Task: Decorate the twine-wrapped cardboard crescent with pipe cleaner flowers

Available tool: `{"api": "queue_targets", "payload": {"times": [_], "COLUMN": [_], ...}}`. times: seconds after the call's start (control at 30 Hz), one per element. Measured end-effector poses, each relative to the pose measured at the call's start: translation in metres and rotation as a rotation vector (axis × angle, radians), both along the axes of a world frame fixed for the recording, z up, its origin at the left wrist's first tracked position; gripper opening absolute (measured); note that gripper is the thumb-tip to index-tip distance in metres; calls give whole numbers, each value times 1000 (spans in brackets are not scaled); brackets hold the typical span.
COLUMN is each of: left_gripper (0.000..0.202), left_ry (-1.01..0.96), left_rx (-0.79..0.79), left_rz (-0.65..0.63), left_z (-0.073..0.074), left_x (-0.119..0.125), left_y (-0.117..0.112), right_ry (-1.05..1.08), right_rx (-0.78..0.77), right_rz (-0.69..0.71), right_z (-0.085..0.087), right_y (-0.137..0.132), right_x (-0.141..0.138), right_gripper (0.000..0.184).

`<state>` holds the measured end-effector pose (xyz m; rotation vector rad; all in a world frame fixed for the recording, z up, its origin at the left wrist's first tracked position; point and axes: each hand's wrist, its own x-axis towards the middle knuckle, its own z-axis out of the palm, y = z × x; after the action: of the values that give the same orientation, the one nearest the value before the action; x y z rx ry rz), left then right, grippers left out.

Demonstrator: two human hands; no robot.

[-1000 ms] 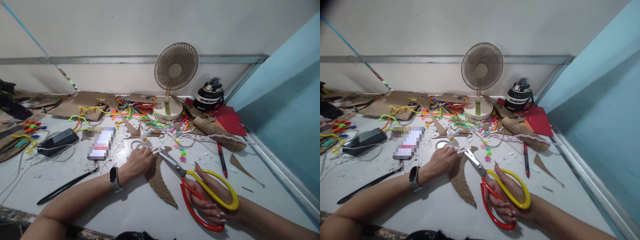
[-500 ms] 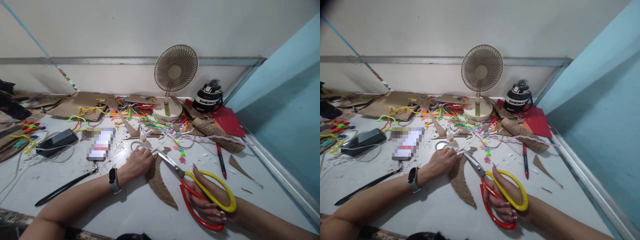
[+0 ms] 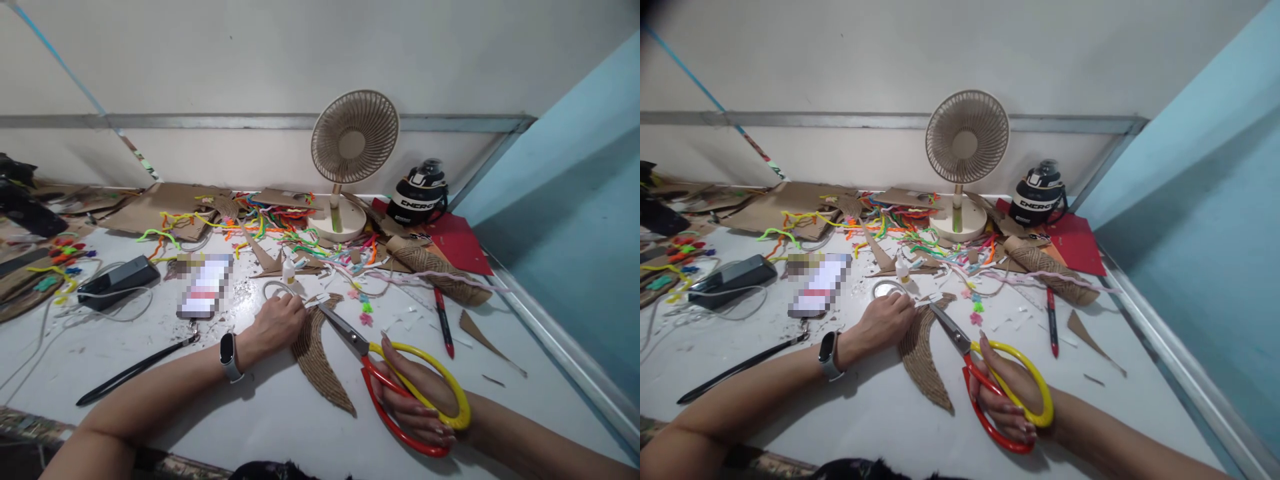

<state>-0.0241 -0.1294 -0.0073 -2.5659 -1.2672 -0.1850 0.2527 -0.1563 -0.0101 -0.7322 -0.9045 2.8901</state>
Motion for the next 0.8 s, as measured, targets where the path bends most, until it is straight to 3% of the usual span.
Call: {"api": "queue_targets", "payload": {"times": [0.2,0.33,0.43,0.63,0.7,0.8], "left_gripper": [16,16,22,29,30,29], "left_ry": [-88,-143,-134,-70,-66,-57], "left_rx": [151,195,170,90,75,43], "left_rz": [-3,-102,-180,-202,-203,-190], "left_z": [7,9,7,6,6,8], "left_x": [-5,-2,1,2,1,1], "left_y": [-2,-9,-12,-11,-11,-12], "right_ry": [-119,-200,-185,-135,-171,-410], "right_rx": [27,32,68,138,265,691], "right_rz": [-80,-151,-107,72,46,-102], "right_z": [21,32,38,45,50,60], "right_y": [-2,-2,2,10,12,22], "right_x": [-5,-2,-1,0,5,20], "right_gripper": [72,77,80,80,81,65]}}
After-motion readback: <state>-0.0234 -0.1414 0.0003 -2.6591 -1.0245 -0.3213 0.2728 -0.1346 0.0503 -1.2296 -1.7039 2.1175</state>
